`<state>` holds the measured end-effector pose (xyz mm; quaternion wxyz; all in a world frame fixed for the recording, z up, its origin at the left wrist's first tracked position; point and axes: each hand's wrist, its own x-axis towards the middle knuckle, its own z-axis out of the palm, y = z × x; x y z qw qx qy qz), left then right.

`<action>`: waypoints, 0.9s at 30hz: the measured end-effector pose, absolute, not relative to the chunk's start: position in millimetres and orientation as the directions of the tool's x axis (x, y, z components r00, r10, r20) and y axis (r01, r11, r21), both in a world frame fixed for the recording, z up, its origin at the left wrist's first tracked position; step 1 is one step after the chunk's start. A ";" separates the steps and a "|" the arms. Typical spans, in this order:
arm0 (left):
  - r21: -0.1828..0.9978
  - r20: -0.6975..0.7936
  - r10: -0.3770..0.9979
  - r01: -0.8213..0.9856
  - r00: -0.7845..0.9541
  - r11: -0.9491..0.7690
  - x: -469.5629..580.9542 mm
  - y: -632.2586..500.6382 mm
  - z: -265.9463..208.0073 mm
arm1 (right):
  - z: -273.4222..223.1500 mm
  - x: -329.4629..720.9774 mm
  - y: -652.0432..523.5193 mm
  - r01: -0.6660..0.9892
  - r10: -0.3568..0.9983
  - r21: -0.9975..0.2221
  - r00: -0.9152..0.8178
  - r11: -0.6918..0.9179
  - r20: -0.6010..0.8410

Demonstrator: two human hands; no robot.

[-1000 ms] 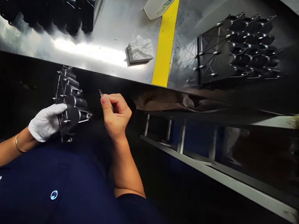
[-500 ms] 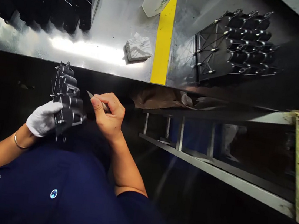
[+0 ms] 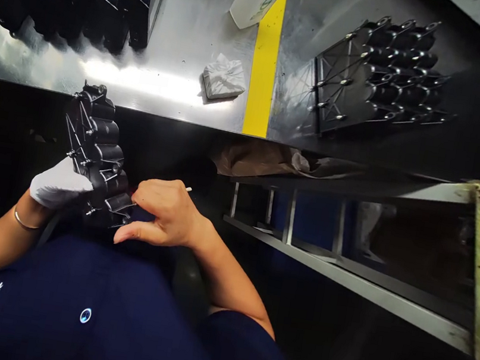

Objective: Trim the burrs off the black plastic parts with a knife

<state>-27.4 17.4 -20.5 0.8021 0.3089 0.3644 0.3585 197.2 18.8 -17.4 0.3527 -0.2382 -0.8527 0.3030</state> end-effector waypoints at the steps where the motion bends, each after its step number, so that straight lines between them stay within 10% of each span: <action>1: 0.737 -0.361 0.793 -0.371 0.490 0.565 -26.3 16.4 -22.1 | -16.9 196.8 19.0 0.180 0.605 -0.683 -0.653 0.708 0.455; 27: 0.551 -0.566 0.759 -0.538 0.322 0.638 -6.4 9.5 -24.5 | -25.4 196.8 26.1 0.433 0.674 -0.520 -0.403 0.736 0.619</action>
